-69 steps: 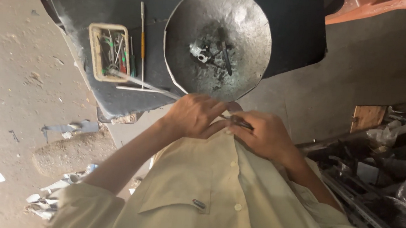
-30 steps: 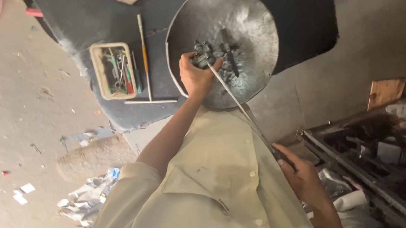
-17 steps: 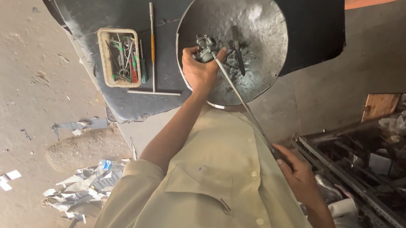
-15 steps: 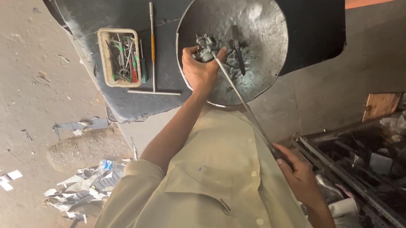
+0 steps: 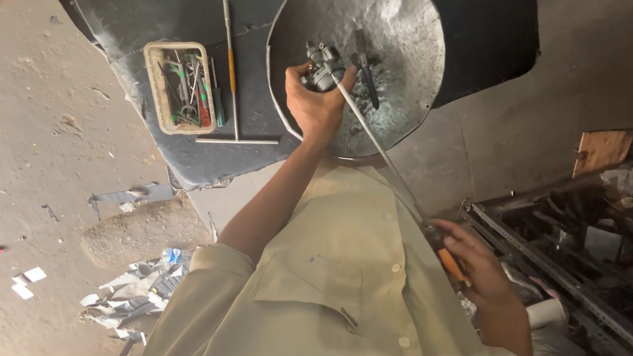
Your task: Cleaning and inspecting the components of a motorcycle carburetor on a workbench.
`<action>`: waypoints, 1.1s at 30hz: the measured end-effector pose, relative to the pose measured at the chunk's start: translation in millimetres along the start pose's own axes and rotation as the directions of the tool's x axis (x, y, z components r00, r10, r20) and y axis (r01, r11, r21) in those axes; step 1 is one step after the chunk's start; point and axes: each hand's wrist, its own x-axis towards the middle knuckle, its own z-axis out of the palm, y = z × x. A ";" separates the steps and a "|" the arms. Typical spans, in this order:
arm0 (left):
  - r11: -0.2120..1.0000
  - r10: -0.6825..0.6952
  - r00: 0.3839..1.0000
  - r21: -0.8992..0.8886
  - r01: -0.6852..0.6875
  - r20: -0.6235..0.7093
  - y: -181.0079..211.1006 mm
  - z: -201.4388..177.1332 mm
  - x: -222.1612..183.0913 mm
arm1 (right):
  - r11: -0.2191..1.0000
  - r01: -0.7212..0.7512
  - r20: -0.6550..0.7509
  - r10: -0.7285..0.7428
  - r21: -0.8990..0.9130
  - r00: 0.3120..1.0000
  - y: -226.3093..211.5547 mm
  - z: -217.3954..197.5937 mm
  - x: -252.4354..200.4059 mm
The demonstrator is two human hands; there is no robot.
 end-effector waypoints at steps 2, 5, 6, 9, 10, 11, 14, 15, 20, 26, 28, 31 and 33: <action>1.000 0.022 1.000 -0.006 -0.022 -0.006 -1.3 3.3 0.3 | 0.975 -0.002 0.131 -0.028 0.224 0.991 9.9 -15.2 4.0; 0.998 0.048 0.998 0.050 -0.046 -0.040 -0.7 6.3 4.8 | 0.998 0.048 0.022 -0.049 0.049 0.999 -4.0 15.1 -5.6; 0.996 0.046 0.998 0.078 -0.041 -0.052 -2.8 6.7 7.0 | 0.833 0.330 -0.126 -0.423 -0.444 0.897 -15.3 40.3 -15.4; 0.993 0.052 0.996 0.108 -0.044 -0.073 -4.7 7.6 11.9 | 0.693 0.557 -0.215 -0.694 -0.458 0.687 -4.4 29.1 -13.8; 0.992 0.058 0.995 0.115 -0.048 -0.084 -5.7 6.8 12.0 | 0.792 0.609 -0.328 -0.564 0.045 0.758 7.0 10.5 -9.1; 0.993 0.054 0.995 0.114 -0.044 -0.085 -8.1 7.3 10.7 | 0.794 0.606 -0.328 -0.562 0.042 0.759 -8.4 24.6 -12.8; 0.995 0.036 0.995 0.100 -0.027 -0.094 -14.5 10.0 12.7 | 0.833 0.464 -0.463 -0.297 0.302 0.835 -27.1 36.6 -12.7; 0.994 0.034 0.995 0.105 -0.024 -0.094 -18.8 11.4 13.4 | 0.926 0.367 -0.427 -0.296 0.091 0.854 -12.5 19.0 -8.7; 0.993 0.004 0.995 0.119 0.008 -0.098 -28.1 14.4 15.3 | 0.810 0.442 -0.347 -0.570 -0.385 0.745 -13.2 40.2 -16.2; 0.989 0.044 0.996 0.148 -0.032 -0.079 -35.4 14.6 15.2 | 0.892 0.406 -0.420 -0.451 -0.197 0.787 -32.7 57.7 -18.8; 0.987 0.061 0.997 0.153 -0.055 -0.038 -32.9 14.5 15.5 | 0.913 0.246 -0.432 -0.374 -0.325 0.821 -22.5 48.4 -12.8; 0.977 -0.005 1.000 0.214 -0.002 0.028 -33.0 16.0 16.2 | 0.858 0.305 -0.429 -0.478 -0.413 0.766 -18.2 57.0 -9.9; 0.969 -0.044 0.998 0.243 0.031 0.047 -43.1 20.0 17.3 | 0.661 0.396 -0.313 -0.692 -0.637 0.651 -33.3 75.9 -15.4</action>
